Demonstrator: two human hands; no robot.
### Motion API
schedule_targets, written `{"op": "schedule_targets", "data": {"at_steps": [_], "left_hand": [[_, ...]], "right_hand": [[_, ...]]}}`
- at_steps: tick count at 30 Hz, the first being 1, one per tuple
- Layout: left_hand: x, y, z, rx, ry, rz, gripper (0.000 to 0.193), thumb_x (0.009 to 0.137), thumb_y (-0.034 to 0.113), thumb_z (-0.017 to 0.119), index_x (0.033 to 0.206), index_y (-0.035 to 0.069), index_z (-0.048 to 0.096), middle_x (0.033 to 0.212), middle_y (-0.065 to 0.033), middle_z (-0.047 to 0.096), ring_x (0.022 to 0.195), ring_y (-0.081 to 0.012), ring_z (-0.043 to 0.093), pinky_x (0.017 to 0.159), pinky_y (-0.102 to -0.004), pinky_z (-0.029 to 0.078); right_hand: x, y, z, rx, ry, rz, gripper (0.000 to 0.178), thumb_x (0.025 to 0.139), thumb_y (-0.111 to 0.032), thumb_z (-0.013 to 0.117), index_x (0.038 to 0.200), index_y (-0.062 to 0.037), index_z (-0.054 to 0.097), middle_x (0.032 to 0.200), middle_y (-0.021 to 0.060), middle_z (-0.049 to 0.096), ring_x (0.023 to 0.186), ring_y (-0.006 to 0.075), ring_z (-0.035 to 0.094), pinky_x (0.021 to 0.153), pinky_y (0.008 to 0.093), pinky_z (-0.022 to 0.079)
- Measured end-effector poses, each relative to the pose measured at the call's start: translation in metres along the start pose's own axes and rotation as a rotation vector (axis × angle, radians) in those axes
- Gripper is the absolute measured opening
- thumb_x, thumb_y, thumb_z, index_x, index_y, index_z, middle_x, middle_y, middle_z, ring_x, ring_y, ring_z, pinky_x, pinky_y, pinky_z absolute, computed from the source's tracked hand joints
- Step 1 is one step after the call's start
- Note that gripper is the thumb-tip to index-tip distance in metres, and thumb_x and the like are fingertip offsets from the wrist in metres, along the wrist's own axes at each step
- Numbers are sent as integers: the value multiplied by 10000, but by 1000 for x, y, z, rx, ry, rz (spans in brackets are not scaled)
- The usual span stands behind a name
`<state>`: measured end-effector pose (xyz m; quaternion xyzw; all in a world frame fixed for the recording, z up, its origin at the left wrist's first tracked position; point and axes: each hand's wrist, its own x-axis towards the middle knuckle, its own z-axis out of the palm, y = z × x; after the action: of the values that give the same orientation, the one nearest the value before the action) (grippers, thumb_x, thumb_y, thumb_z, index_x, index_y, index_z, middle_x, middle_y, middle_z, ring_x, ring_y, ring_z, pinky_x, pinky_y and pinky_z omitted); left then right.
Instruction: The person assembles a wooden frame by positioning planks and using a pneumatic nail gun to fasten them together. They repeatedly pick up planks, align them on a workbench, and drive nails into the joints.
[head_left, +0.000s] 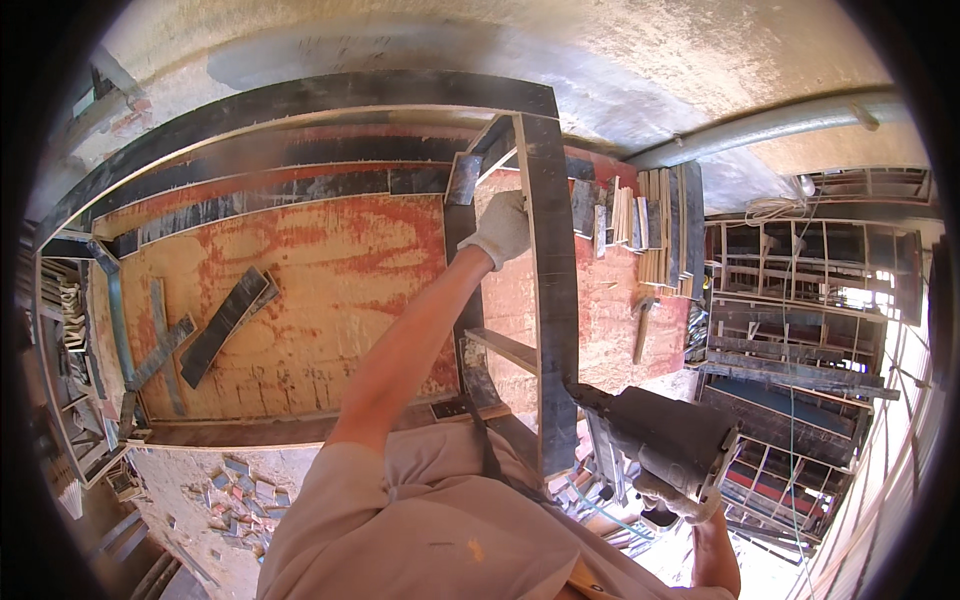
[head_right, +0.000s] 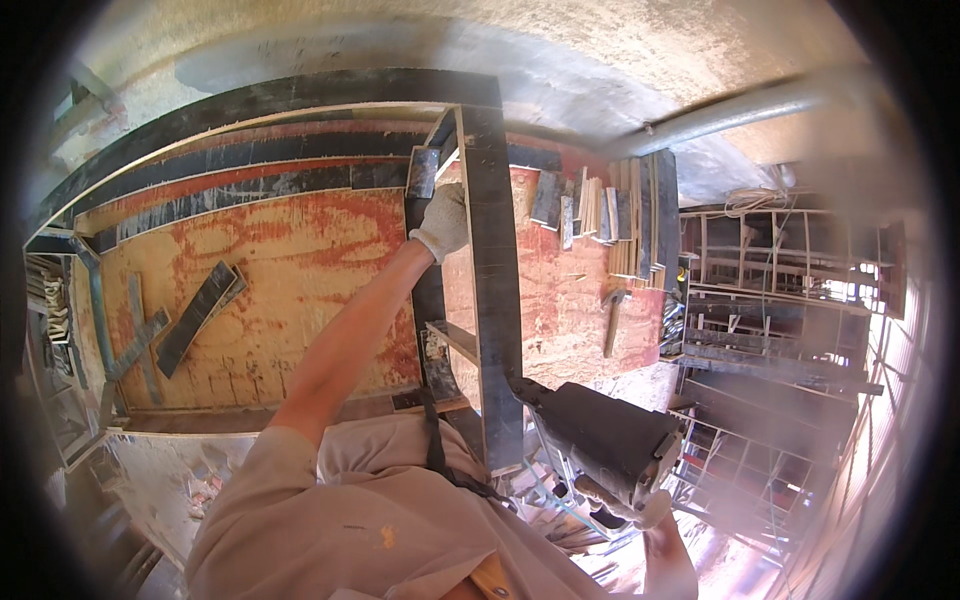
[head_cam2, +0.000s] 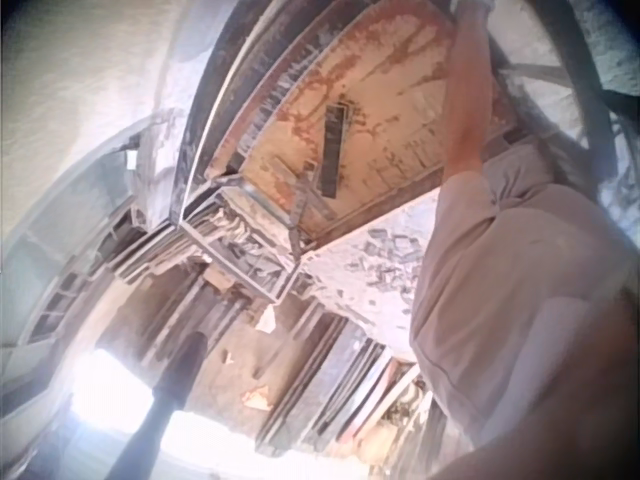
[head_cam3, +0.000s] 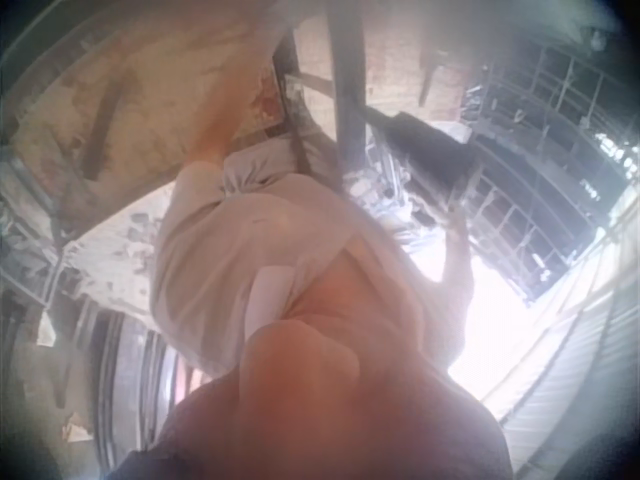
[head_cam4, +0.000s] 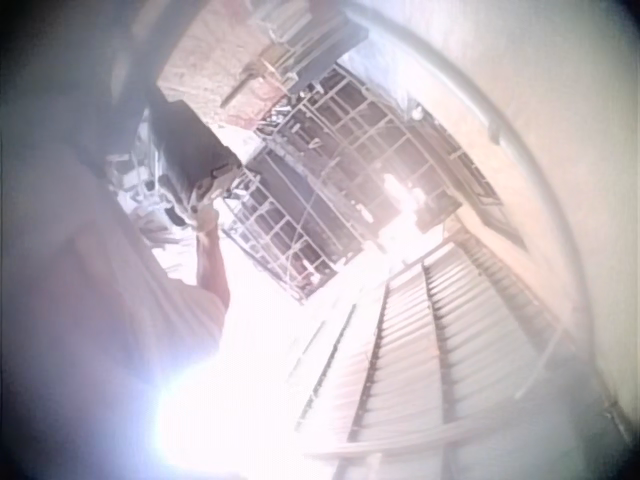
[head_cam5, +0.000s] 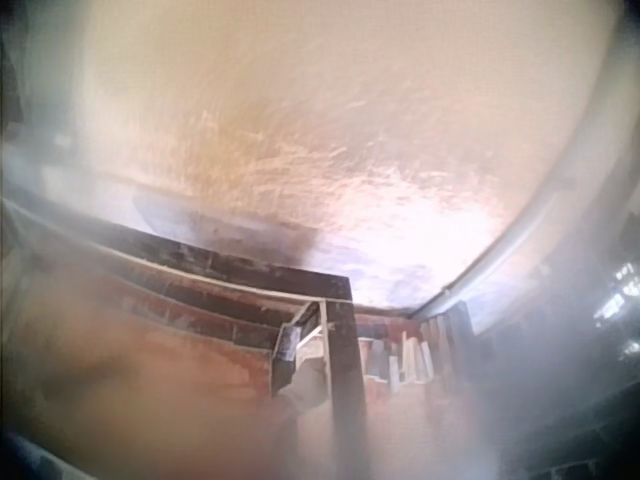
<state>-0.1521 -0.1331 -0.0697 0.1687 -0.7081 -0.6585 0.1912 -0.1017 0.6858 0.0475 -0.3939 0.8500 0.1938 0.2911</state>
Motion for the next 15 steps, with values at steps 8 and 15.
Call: {"op": "schedule_targets", "data": {"at_steps": [8, 15], "left_hand": [[0, -25, 7, -201, 115, 143, 189, 918, 203, 703, 984, 28, 732, 892, -219, 737, 836, -339, 729, 736, -392, 551], [-1, -18, 2, -81, 121, 75, 320, 858, 180, 741, 1144, 47, 685, 1103, -212, 710, 999, -370, 691, 820, -397, 545]], "right_hand": [[113, -205, -292, 984, 27, 91, 372, 822, -236, 784, 1146, -114, 649, 974, 62, 674, 797, 211, 663, 621, 364, 543], [110, -198, -292, 887, 88, -29, 554, 796, -113, 887, 1274, -48, 614, 1084, 64, 682, 830, 159, 656, 660, 306, 566]]}}
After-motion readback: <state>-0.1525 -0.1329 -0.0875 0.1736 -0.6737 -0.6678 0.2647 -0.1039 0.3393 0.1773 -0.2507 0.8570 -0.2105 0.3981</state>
